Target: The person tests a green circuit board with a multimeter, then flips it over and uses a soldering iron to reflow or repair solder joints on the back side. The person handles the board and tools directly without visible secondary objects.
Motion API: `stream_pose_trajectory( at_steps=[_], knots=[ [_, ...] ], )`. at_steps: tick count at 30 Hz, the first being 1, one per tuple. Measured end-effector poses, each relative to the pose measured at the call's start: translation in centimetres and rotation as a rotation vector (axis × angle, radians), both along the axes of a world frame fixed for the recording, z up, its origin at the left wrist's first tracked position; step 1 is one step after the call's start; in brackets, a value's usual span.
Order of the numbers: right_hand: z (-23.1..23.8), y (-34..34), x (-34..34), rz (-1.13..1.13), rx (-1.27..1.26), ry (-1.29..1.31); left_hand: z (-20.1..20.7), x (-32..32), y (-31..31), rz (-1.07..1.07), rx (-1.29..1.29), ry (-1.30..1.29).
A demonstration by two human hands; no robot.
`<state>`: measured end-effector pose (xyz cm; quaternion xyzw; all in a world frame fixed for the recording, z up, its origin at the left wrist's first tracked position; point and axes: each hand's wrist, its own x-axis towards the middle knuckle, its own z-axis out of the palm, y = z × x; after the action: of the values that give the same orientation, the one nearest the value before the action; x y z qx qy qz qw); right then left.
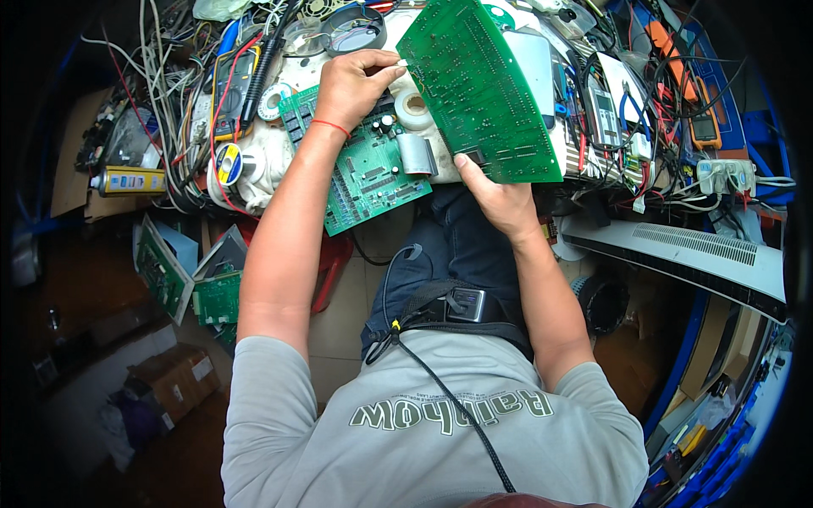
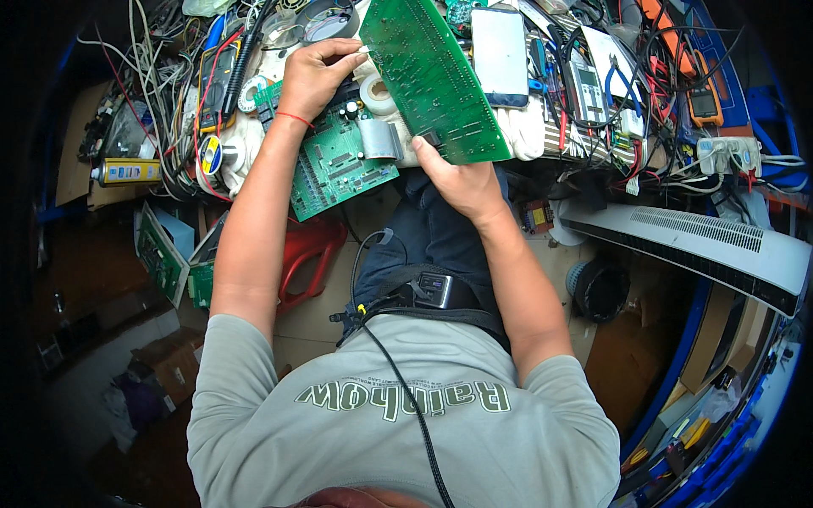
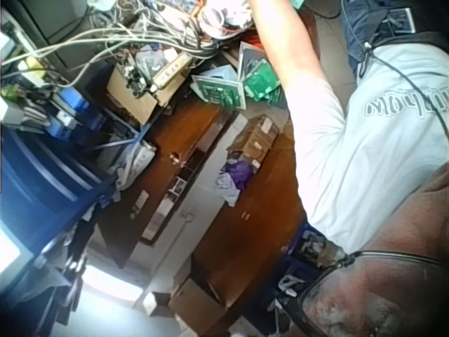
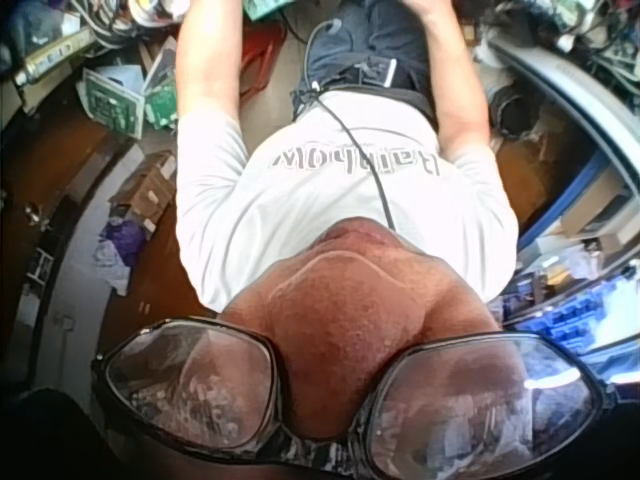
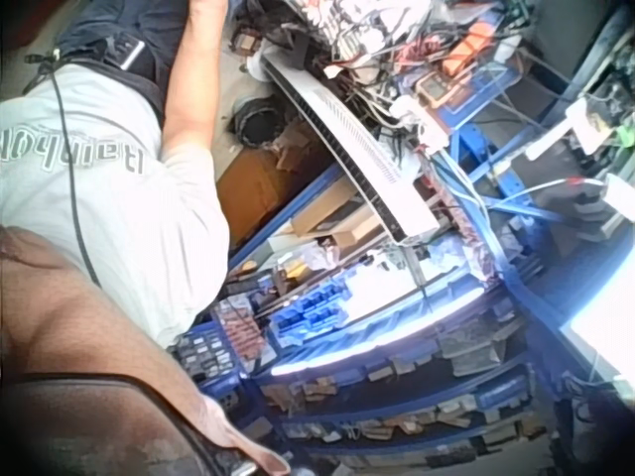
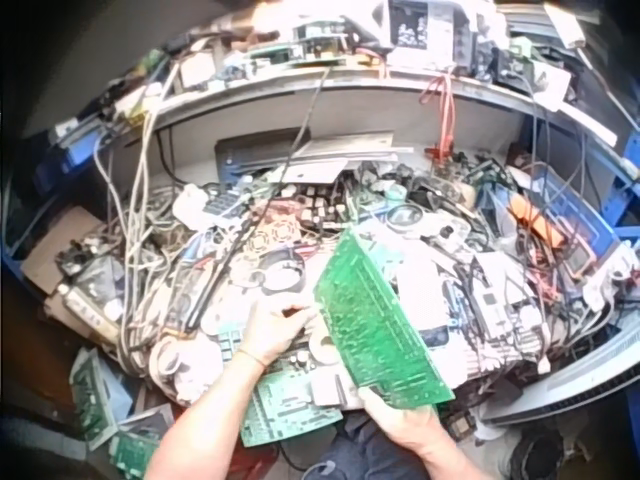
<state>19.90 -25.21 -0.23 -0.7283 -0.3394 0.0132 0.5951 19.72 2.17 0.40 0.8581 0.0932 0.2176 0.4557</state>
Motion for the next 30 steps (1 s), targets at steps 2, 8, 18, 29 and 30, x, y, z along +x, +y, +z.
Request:
stream_pose_trajectory(
  at_steps=[2, 8, 18, 29, 30],
  knots=[
    [0.1, -0.6, 0.6, 0.016, -0.008, 0.023, 0.2, 0.0, 0.5, -0.033, -0.019, 0.023],
    [0.6, -0.6, 0.6, -0.102, 0.026, 0.055, 0.3, -0.7, 0.6, 0.059, -0.037, 0.035],
    [2.1, -5.6, -0.1, -0.326, 0.067, 0.043, -0.4, -17.3, -1.8, 0.607, -0.415, -0.172],
    [1.4, -7.0, -1.8, -0.161, 0.182, 0.289, -2.9, -21.8, -9.5, 0.244, -1.366, -0.262],
    [1.7, -7.3, -2.1, -0.157, 0.18, 0.308, -2.8, -21.8, -9.4, 0.231, -1.357, -0.267]
  ],
)
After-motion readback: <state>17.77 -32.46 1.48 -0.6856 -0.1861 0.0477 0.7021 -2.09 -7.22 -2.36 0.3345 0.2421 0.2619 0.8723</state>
